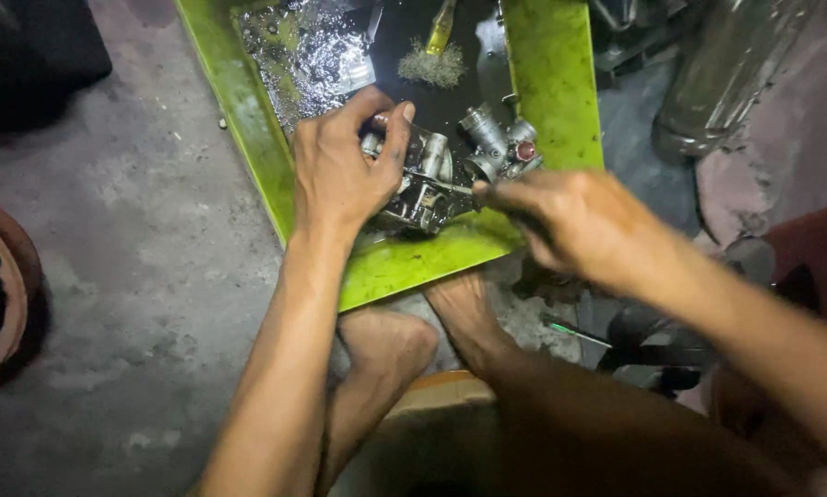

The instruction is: Cleaning a motorcycle engine component in a tray of solvent using a brush and a small tool

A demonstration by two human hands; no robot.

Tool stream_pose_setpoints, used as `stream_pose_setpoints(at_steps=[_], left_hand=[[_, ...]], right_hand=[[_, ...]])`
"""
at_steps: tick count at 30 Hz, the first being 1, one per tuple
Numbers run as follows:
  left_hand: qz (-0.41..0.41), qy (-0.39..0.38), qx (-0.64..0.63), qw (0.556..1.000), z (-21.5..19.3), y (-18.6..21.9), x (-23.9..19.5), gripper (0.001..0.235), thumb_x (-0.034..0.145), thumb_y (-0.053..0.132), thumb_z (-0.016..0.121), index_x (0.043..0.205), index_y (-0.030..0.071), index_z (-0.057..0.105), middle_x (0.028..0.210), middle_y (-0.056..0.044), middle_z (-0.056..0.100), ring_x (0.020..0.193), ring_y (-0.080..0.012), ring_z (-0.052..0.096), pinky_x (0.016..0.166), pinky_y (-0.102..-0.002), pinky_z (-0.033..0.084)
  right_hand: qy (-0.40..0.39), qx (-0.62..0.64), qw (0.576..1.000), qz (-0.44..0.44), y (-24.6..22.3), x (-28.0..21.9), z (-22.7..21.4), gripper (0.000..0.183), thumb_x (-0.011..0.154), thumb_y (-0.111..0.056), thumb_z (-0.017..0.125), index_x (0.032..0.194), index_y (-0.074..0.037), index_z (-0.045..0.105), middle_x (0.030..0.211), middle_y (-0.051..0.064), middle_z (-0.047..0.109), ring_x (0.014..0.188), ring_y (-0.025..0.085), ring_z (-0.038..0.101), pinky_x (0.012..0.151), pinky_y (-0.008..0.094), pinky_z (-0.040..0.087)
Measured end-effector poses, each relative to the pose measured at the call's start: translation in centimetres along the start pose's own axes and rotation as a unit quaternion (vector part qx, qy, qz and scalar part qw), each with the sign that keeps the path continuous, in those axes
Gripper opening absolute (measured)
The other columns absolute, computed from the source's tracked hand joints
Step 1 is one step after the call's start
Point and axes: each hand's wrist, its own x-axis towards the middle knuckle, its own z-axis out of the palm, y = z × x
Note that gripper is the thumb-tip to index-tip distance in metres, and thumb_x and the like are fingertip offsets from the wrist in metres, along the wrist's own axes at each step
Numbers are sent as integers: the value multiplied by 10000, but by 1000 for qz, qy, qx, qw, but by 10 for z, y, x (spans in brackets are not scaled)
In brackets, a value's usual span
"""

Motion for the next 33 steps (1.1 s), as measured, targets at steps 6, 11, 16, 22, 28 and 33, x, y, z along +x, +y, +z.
stream_pose_setpoints(at_steps=[6,11,16,22,28,33], left_hand=[[-92,-35,-19,995,-1,0,-1,352,1031,458,538,988,147,697,668,-22,724,318,-122,442,551,-420,558],[-61,6,-5,998,2,-3,-4,309,1038,426,542,932,156,648,556,-8,608,369,-183,503,447,-390,434],[20,50,-11,998,6,-6,-1,279,1042,363,584,917,128,667,585,-31,645,382,-181,515,435,-383,394],[-26,18,2,1000,0,-1,0,300,1035,401,544,936,134,640,877,-48,797,512,-268,681,564,-455,494],[-29,25,-61,997,-3,-2,-3,224,998,337,649,912,134,689,750,-168,743,714,-399,744,637,-507,572],[-8,15,2,1000,6,-8,-3,296,1044,410,562,896,158,612,472,15,467,392,-182,523,521,-405,456]], right_hand=[[-88,152,981,-81,97,21,4,285,965,-12,600,1228,-77,688,1122,134,780,915,204,809,766,291,690],[48,157,986,-25,54,-10,32,284,955,-50,629,1229,-16,693,1148,158,761,927,246,772,758,331,644],[199,3,980,3,7,-39,79,217,1010,-22,540,1136,53,700,844,141,721,599,197,678,413,294,597],[217,-90,971,51,-15,-42,90,525,943,-1,593,1458,-99,590,938,64,628,582,245,589,508,407,533],[246,-37,966,68,-22,-38,91,338,983,-272,520,1249,-178,707,819,55,623,505,326,614,458,433,521],[151,-205,960,113,-30,-41,82,587,915,-159,729,1484,-153,585,937,41,624,518,276,597,424,487,538]])
